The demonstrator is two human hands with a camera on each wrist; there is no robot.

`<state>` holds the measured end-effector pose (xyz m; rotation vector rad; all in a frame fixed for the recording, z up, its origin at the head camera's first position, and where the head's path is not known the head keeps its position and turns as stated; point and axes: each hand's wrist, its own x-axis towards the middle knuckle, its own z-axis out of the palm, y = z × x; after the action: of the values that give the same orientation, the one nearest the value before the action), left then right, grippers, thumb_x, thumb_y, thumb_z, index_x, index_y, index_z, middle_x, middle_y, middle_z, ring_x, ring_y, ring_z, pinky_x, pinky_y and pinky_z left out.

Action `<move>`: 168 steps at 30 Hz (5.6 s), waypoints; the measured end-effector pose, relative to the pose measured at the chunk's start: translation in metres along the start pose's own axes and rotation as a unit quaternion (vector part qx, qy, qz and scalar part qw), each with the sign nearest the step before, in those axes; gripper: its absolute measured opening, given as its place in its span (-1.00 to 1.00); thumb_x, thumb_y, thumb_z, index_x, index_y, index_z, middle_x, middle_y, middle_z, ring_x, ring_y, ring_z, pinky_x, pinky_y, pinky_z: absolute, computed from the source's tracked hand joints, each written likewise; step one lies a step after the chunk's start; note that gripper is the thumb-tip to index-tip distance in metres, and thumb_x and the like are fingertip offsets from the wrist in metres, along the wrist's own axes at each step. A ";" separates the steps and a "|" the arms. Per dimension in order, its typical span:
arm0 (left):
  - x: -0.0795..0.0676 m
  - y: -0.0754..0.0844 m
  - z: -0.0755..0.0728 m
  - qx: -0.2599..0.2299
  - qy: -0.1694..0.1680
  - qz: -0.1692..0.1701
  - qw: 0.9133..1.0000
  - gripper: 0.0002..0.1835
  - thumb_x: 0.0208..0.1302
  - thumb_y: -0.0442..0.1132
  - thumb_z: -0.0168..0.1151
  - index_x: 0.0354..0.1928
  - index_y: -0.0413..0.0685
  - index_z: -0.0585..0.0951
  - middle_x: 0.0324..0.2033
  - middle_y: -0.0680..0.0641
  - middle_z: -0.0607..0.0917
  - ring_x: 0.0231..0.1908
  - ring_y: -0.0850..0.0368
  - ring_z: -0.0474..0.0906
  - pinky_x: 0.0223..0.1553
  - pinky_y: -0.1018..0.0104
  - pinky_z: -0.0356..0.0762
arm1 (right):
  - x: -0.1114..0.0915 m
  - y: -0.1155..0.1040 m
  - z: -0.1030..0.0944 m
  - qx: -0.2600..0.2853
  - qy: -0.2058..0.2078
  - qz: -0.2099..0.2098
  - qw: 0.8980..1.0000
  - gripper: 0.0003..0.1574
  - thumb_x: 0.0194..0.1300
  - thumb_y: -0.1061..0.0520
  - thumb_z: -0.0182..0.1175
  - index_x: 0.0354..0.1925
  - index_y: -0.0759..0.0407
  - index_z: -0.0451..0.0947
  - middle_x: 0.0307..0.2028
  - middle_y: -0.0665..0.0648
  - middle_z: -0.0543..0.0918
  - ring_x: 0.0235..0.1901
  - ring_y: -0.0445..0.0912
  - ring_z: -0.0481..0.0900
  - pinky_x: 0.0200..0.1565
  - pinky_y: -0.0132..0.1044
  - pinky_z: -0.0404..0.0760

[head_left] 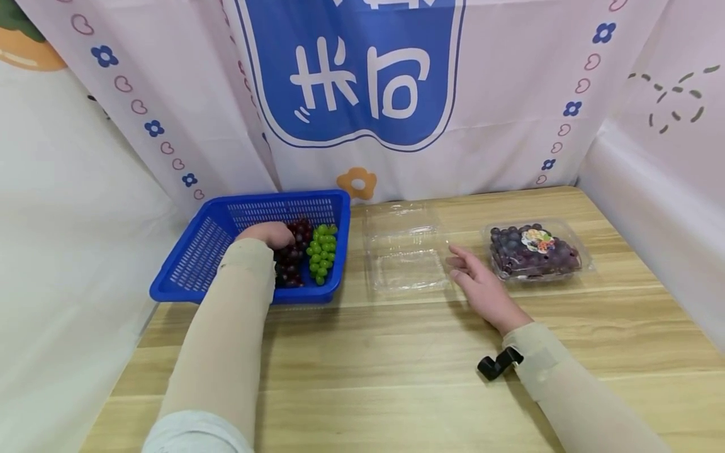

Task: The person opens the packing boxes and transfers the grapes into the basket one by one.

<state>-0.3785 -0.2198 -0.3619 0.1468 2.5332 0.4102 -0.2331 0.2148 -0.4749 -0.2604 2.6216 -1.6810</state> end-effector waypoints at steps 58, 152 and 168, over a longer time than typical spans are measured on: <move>-0.022 0.087 0.007 0.112 0.163 0.092 0.976 -0.59 0.53 -0.06 0.04 0.27 -0.09 0.53 0.18 -0.18 0.48 0.17 -0.17 0.43 0.19 -0.16 0.42 | 0.000 -0.004 -0.001 -0.007 0.000 -0.010 1.000 -0.28 0.58 0.02 0.02 0.59 -0.05 0.09 0.45 0.24 0.31 0.36 0.19 0.33 0.34 0.24 0.26; 0.007 0.366 0.216 0.316 0.219 0.272 0.882 -0.13 0.33 0.52 -0.11 0.59 0.64 -0.17 0.60 0.15 -0.13 0.56 -0.01 -0.22 0.49 -0.12 -0.21 | -0.064 0.065 -0.147 -0.019 0.100 0.024 0.995 0.08 0.53 0.08 0.11 0.63 -0.19 -0.40 0.58 0.35 -0.31 0.51 0.27 -0.20 0.28 -0.67 -0.13; 0.004 0.361 0.211 0.323 0.188 0.277 0.885 -0.24 0.51 0.32 -0.20 0.57 0.64 -0.30 0.60 0.16 -0.28 0.56 0.03 -0.35 0.50 -0.07 -0.30 | -0.066 0.061 -0.145 -0.004 0.099 0.011 0.995 0.05 0.55 0.13 0.08 0.64 -0.18 -0.38 0.59 0.26 -0.36 0.53 0.07 -0.19 0.21 -0.77 -0.06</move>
<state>-0.2597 0.1776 -0.4156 1.1618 2.8821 -0.2544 -0.1912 0.3802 -0.4740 -0.0661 2.7569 -1.7768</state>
